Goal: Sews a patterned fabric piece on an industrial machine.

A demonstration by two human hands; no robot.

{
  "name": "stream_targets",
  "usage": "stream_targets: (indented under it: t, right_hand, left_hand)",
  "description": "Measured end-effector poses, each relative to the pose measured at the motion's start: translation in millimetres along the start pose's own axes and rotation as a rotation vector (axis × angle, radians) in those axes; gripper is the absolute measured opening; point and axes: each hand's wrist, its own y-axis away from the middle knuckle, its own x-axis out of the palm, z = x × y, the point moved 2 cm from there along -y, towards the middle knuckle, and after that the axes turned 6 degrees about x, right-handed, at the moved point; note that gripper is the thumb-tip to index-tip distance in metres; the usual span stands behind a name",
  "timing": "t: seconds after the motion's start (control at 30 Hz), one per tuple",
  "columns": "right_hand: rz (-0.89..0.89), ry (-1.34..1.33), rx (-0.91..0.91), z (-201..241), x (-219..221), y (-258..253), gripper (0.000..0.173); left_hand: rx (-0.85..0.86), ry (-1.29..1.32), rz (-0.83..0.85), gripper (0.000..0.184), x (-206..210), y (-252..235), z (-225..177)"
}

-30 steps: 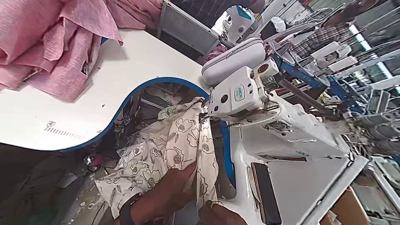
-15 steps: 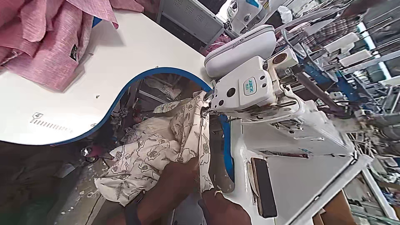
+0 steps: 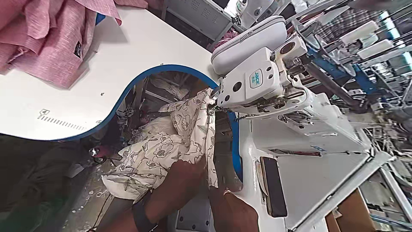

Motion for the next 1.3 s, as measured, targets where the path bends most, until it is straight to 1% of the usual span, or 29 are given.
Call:
stream_targets:
  t: [0.07,0.1,0.17,0.23,0.33,0.43,0.5,0.57,0.6,0.63,0.7,0.73,0.8,0.83,0.9,1.0,1.13,1.23,1.3]
  right_hand:
    - [0.046,-0.026,-0.045,6.1,-2.2,-6.3,0.012]
    - [0.068,-0.027,-0.055,6.4,-3.0,-10.1,0.011]
    - [0.084,-0.001,-0.062,6.5,-2.1,-17.7,0.009]
    - [0.084,0.025,-0.06,7.0,0.5,-25.8,0.008]
    - [0.044,0.031,-0.028,9.1,7.5,-38.2,0.01]
    - [-0.013,0.056,-0.007,7.4,17.6,-51.2,0.013]
    - [-0.029,0.026,0.019,0.2,23.8,-57.4,0.014]
    - [0.035,-0.116,0.09,-12.3,30.9,-50.3,0.017]
    - [0.084,-0.231,0.137,-20.8,38.2,-40.6,0.021]
    - [0.123,-0.368,0.185,-31.2,48.8,-27.1,0.024]
    - [0.125,-0.644,0.23,-48.8,64.4,-6.5,0.025]
    - [0.079,-0.649,0.199,-44.9,58.8,-1.3,0.025]
    - [-0.025,-0.406,0.051,-21.1,28.0,-17.6,0.019]
    - [-0.052,-0.27,0.002,-6.9,15.3,-25.4,0.016]
    - [-0.092,-0.091,-0.041,11.0,10.9,-36.5,0.012]
    - [-0.114,-0.004,-0.014,15.0,14.3,-48.8,0.012]
    - [-0.136,0.061,0.042,17.8,19.0,-60.6,0.017]
    - [-0.136,0.087,0.07,17.1,25.9,-70.6,0.021]
    - [-0.179,0.081,0.089,15.0,33.4,-78.1,0.022]
  left_hand:
    - [-0.002,0.012,0.037,0.025,0.3,6.5,-6.9]
    - [-0.004,0.012,0.021,0.022,1.4,8.9,-6.9]
    - [0.002,0.018,-0.039,0.025,3.9,8.5,-1.0]
    - [-0.008,0.035,-0.067,0.024,4.5,2.0,4.8]
    - [-0.051,0.068,-0.045,0.018,1.0,-13.0,11.2]
    - [-0.009,0.063,-0.113,0.02,2.2,-29.7,22.9]
    - [-0.043,0.066,-0.067,0.021,-1.8,-40.2,23.3]
    - [-0.136,0.103,0.051,0.021,-11.7,-42.0,17.6]
    - [-0.18,0.116,0.092,0.021,-17.3,-37.7,13.8]
    - [-0.182,0.111,0.065,0.019,-17.8,-28.8,10.3]
    - [-0.115,0.06,-0.073,0.016,-9.0,-10.1,6.7]
    - [-0.063,0.022,-0.145,0.017,-2.6,-2.4,5.2]
    - [0.017,0.015,-0.261,0.016,5.8,-5.7,7.0]
    - [0.033,0.03,-0.281,0.013,10.1,-7.8,6.8]
    - [0.009,0.02,-0.289,0.012,11.3,-11.5,6.9]
    - [-0.021,0.027,-0.306,0.017,10.5,-11.6,11.4]
    - [0.011,0.069,-0.36,0.02,12.2,-17.7,18.9]
    - [0.006,0.117,-0.374,0.02,14.1,-26.8,25.4]
    - [-0.006,0.136,-0.389,0.019,15.3,-35.4,29.1]
